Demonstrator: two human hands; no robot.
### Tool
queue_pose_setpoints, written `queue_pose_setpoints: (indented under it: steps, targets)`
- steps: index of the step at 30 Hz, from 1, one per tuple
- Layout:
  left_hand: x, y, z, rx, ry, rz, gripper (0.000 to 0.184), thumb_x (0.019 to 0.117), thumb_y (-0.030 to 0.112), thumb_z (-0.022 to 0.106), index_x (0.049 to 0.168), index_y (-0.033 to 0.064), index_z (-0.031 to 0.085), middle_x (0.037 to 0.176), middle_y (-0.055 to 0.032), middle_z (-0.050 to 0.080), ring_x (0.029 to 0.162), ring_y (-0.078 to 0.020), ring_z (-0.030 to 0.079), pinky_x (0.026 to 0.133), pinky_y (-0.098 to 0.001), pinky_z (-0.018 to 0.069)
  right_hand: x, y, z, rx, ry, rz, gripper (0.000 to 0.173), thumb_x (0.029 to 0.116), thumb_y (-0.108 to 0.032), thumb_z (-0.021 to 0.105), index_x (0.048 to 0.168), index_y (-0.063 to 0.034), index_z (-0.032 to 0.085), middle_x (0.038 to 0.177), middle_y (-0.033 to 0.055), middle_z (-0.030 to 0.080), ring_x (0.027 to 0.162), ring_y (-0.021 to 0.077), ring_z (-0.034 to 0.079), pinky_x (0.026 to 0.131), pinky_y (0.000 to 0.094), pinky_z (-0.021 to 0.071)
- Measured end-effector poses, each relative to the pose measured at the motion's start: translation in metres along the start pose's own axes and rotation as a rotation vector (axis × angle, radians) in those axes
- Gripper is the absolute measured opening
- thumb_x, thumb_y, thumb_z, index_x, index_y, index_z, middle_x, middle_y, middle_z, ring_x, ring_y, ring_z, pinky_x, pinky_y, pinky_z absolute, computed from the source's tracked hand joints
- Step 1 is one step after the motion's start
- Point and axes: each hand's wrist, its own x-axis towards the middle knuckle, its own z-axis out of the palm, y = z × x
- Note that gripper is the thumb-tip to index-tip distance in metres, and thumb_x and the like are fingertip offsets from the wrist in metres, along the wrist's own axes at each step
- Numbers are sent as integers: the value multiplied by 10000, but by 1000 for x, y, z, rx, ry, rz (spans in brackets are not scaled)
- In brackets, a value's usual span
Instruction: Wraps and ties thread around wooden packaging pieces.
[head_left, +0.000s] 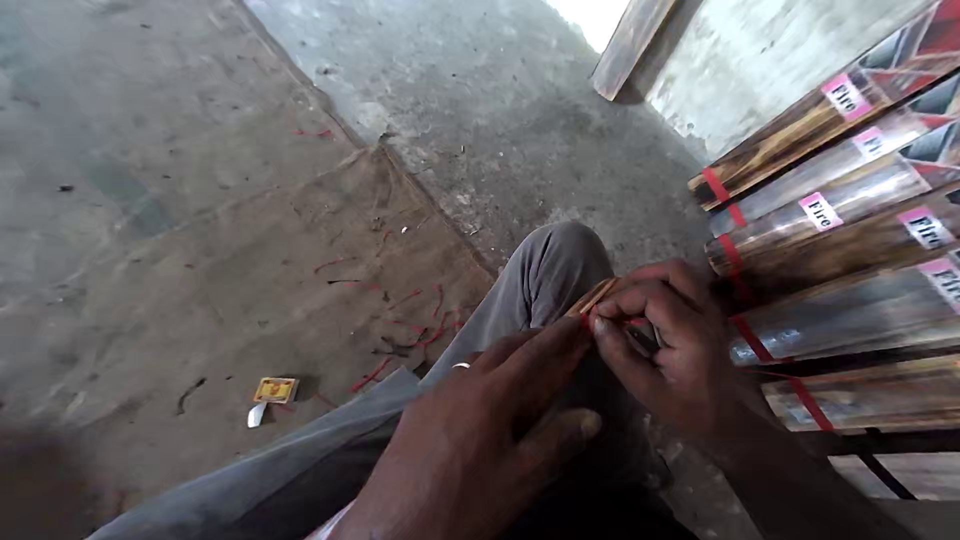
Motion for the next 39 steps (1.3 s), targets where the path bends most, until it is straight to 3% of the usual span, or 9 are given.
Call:
queue_pose_setpoints:
  steps: [8, 13, 17, 20, 22, 24, 28, 35, 39]
  targets:
    - [4, 3, 3, 125, 166, 39, 413, 1052, 512, 441, 1460, 571, 462, 1259, 209, 667, 898, -45, 693, 671, -439, 595, 3, 6, -2, 154, -33, 30, 123, 912, -206, 748, 1026, -170, 776, 1165, 16, 579, 1025, 113, 593, 821, 270, 558]
    - [3, 1, 0, 108, 125, 4, 409, 1055, 527, 427, 1459, 571, 464, 1287, 219, 658, 949, -25, 688, 737, -426, 603, 3, 22, -21, 293, -103, 324, 387, 1071, -295, 505, 1422, -133, 515, 1277, 23, 616, 1007, 144, 672, 796, 335, 618]
    - [4, 0, -1, 103, 116, 5, 416, 1052, 526, 436, 1466, 563, 461, 1301, 210, 652, 959, -28, 689, 748, -425, 609, -8, 38, -46, 335, -403, 514, 264, 1086, -394, 436, 1224, -206, 560, 785, -28, 588, 629, 135, 579, 499, 306, 507]
    - [3, 0, -3, 103, 107, 7, 419, 1054, 511, 446, 1470, 555, 462, 1327, 206, 640, 976, -26, 688, 767, -423, 611, -8, 39, -65, 704, -630, 599, 255, 1091, -341, 456, 1228, -155, 565, 821, 89, 663, 669, 215, 673, 583, 359, 609]
    - [3, -1, -4, 94, 96, 11, 422, 1058, 504, 433, 1477, 557, 450, 1308, 196, 652, 955, -31, 691, 747, -429, 609, -2, 27, -72, 938, -487, 555, 206, 1074, -279, 498, 1192, -131, 579, 755, 61, 564, 553, 132, 570, 482, 266, 534]
    - [3, -1, -4, 94, 90, 6, 421, 1059, 508, 424, 1476, 562, 447, 1261, 185, 672, 913, -38, 692, 705, -430, 604, 4, 12, -75, 914, -281, 406, 170, 1043, -218, 536, 1175, -135, 604, 759, 0, 512, 523, 67, 453, 437, 203, 416]
    - [1, -2, -4, 79, 85, 2, 422, 1063, 495, 415, 1478, 561, 444, 1295, 179, 660, 974, -43, 694, 759, -443, 612, -13, -13, -69, 794, -207, 214, 179, 1039, -235, 575, 1193, -157, 621, 925, -30, 636, 669, 51, 584, 553, 208, 535]
    - [3, -4, -7, 73, 69, -1, 430, 1064, 469, 414, 1481, 570, 431, 1281, 181, 662, 966, -44, 689, 744, -432, 609, -91, -1, -37, 788, -226, 517, 379, 1063, -257, 514, 1423, -167, 589, 810, 10, 540, 604, 99, 492, 517, 257, 462]
    - [4, -4, -9, 61, 37, 12, 437, 1067, 436, 424, 1492, 538, 441, 1317, 178, 651, 1019, -40, 688, 789, -424, 618, -97, 5, -35, 697, -297, 564, 340, 1079, -242, 495, 1371, -158, 648, 1042, 16, 683, 705, 92, 575, 589, 247, 504]
